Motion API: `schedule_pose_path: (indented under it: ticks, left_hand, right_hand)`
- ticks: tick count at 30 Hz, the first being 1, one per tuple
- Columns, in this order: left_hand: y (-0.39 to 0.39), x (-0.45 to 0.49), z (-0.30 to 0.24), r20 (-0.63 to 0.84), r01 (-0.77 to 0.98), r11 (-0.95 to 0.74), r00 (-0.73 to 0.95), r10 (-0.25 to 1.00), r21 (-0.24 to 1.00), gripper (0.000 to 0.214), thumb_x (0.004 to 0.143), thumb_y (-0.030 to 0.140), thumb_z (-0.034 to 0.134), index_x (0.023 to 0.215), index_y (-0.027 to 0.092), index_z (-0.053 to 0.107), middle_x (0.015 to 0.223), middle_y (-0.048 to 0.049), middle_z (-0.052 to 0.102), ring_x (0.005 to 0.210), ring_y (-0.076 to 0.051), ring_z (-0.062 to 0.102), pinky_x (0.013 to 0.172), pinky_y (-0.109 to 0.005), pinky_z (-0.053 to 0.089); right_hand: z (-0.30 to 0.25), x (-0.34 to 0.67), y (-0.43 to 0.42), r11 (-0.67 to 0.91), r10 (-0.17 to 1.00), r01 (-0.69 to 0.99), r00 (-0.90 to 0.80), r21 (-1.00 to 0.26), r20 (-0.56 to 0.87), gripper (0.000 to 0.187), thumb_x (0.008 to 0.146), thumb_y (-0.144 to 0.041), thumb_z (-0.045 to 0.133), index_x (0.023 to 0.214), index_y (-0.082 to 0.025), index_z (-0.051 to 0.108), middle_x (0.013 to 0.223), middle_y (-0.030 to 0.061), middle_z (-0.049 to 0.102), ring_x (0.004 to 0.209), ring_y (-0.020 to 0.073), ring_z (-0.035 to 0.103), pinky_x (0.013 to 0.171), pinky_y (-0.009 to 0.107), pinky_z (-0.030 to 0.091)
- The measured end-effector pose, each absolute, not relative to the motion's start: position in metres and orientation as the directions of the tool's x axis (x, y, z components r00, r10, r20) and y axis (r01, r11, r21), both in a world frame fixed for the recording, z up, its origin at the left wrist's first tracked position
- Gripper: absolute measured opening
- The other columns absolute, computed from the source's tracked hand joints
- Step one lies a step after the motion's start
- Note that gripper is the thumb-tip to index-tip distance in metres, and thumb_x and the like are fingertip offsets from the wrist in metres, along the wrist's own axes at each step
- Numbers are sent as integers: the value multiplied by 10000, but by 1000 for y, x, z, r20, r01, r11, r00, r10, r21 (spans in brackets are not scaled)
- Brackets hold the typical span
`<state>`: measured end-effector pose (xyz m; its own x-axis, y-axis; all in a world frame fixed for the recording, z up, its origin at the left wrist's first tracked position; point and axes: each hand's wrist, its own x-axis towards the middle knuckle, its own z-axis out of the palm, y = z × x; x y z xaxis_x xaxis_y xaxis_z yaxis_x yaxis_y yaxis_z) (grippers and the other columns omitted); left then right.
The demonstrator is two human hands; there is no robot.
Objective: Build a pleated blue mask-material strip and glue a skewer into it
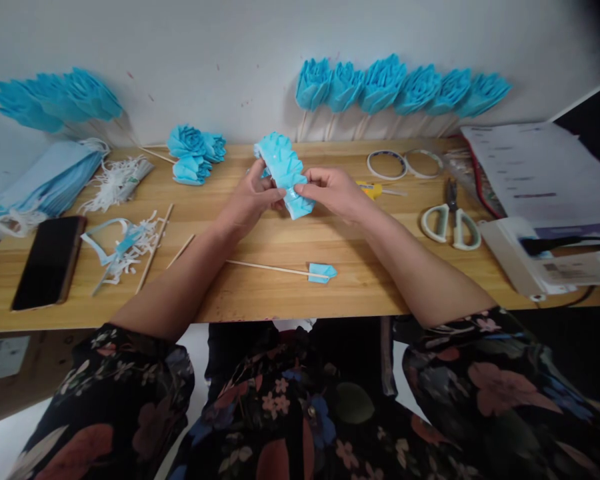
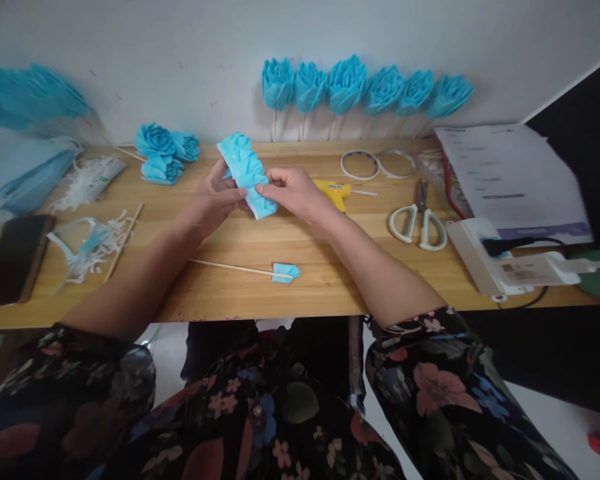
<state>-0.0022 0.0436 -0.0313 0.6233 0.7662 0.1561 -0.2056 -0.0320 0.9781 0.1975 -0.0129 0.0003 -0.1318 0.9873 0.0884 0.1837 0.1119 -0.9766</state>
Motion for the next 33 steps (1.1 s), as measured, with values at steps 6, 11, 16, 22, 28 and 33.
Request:
schedule_pose_path:
  ticks: [6, 11, 16, 22, 28, 33]
  left_hand:
    - [45, -3, -29, 183, -243, -36, 619, 764, 969, 813, 744, 371, 888, 1436, 239, 481, 1245, -103, 717, 1275, -334, 673, 1067, -483, 555]
    - [48, -7, -26, 174, -249, -31, 579, 797, 968, 750, 767, 362, 868, 1405, 242, 492, 1264, -105, 702, 1303, -329, 655, 1090, -496, 548]
    - [48, -7, -26, 163, -246, -29, 545, 822, 969, 727, 768, 385, 861, 1380, 251, 492, 1225, -92, 694, 1252, -313, 673, 1015, -451, 573]
    - [41, -3, -17, 28, -155, 76, 580, 814, 985, 600, 872, 574, 740, 1332, 259, 519, 1052, -59, 713, 1030, -258, 734, 864, -388, 593]
    - [39, -2, -21, 105, -189, 12, 594, 798, 982, 748, 736, 413, 897, 1349, 250, 499, 1079, -60, 723, 981, -234, 725, 839, -355, 573]
    - [44, -6, -28, 129, -201, -13, 576, 807, 980, 712, 770, 307, 865, 1380, 259, 500, 1060, -50, 731, 971, -219, 733, 841, -344, 588]
  right_hand:
    - [0, 197, -13, 136, 984, 208, -144, -969, 107, 270, 912, -287, 720, 682, -179, 628, 669, -30, 568, 654, 109, 467, 649, 262, 381]
    - [1, 200, -11, 133, 982, 146, -151, -980, 111, 383, 964, -445, 695, 684, -196, 615, 704, -12, 584, 706, 129, 539, 699, 269, 460]
    - [2, 201, -12, 120, 982, 194, -170, -974, 87, 267, 859, -427, 803, 805, -191, 689, 716, -16, 618, 676, 121, 508, 626, 256, 404]
    - [3, 203, -10, 140, 989, 262, -90, -955, 120, 187, 837, -278, 781, 743, -181, 652, 657, -29, 596, 639, 109, 478, 606, 257, 353]
    - [1, 202, -10, 153, 988, 259, -72, -954, 139, 230, 848, -321, 799, 728, -184, 658, 654, -31, 583, 647, 108, 489, 613, 251, 387]
    - [3, 200, -12, 130, 989, 173, -93, -976, 116, 366, 934, -463, 714, 695, -194, 646, 691, -5, 610, 689, 121, 547, 660, 254, 468]
